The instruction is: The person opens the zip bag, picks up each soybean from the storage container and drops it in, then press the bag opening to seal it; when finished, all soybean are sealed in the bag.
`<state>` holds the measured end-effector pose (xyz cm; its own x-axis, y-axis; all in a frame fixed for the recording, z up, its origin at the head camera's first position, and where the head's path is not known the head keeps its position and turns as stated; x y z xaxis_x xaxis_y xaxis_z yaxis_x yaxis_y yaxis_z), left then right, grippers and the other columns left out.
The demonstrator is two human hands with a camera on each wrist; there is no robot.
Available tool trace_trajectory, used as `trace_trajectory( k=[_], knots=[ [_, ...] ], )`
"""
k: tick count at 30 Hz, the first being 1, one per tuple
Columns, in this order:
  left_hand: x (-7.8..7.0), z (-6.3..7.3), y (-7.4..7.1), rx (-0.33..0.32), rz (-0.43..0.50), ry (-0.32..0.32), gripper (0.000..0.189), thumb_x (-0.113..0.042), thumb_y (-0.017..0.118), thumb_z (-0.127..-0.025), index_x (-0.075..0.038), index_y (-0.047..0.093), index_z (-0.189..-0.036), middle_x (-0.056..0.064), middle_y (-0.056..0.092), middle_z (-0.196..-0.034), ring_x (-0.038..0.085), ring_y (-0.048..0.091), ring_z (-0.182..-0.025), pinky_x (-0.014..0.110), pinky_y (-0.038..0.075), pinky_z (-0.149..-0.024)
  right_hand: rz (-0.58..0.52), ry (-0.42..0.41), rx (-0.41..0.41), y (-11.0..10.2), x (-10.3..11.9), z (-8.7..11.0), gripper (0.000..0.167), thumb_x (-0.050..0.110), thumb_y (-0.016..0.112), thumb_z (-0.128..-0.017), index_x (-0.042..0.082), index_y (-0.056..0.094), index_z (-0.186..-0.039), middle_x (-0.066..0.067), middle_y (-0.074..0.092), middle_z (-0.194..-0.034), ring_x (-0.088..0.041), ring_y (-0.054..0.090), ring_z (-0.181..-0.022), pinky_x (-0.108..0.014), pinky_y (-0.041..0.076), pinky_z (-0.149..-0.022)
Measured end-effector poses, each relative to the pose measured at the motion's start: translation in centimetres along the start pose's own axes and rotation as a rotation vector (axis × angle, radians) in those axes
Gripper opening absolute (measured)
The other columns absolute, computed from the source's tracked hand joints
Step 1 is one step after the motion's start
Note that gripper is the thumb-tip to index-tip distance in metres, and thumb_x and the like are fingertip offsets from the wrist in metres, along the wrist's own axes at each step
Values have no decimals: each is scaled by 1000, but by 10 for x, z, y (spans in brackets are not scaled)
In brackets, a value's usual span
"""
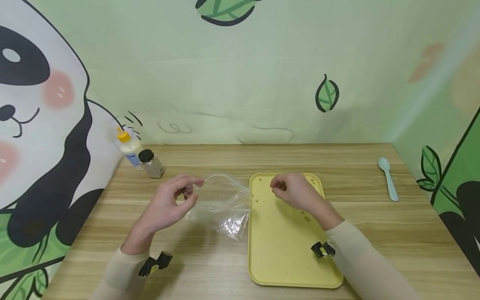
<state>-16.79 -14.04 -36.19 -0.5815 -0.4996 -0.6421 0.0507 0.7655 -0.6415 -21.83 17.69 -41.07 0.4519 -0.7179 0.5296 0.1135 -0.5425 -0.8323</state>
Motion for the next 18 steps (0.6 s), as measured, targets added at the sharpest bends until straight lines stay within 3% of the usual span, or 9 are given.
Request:
trace_trajectory(
  k=[18],
  knots=[
    [-1, -1, 2, 11, 5, 0, 31, -4, 64, -83, -4, 67, -114, 3, 66, -98, 9, 56, -75, 25, 53, -70, -53, 38, -32, -13, 13, 3, 7, 11, 68, -89, 9, 72, -94, 0, 69, -83, -10, 60, -73, -25, 53, -64]
  ],
)
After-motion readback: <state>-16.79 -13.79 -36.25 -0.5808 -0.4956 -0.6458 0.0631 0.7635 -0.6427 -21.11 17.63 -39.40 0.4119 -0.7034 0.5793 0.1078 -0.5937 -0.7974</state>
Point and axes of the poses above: each hand's wrist, its own z-axis away from the middle knuckle, its own y-axis out of the palm, x = y × z, the point moved 3 cm from there along -z, towards the middle knuckle
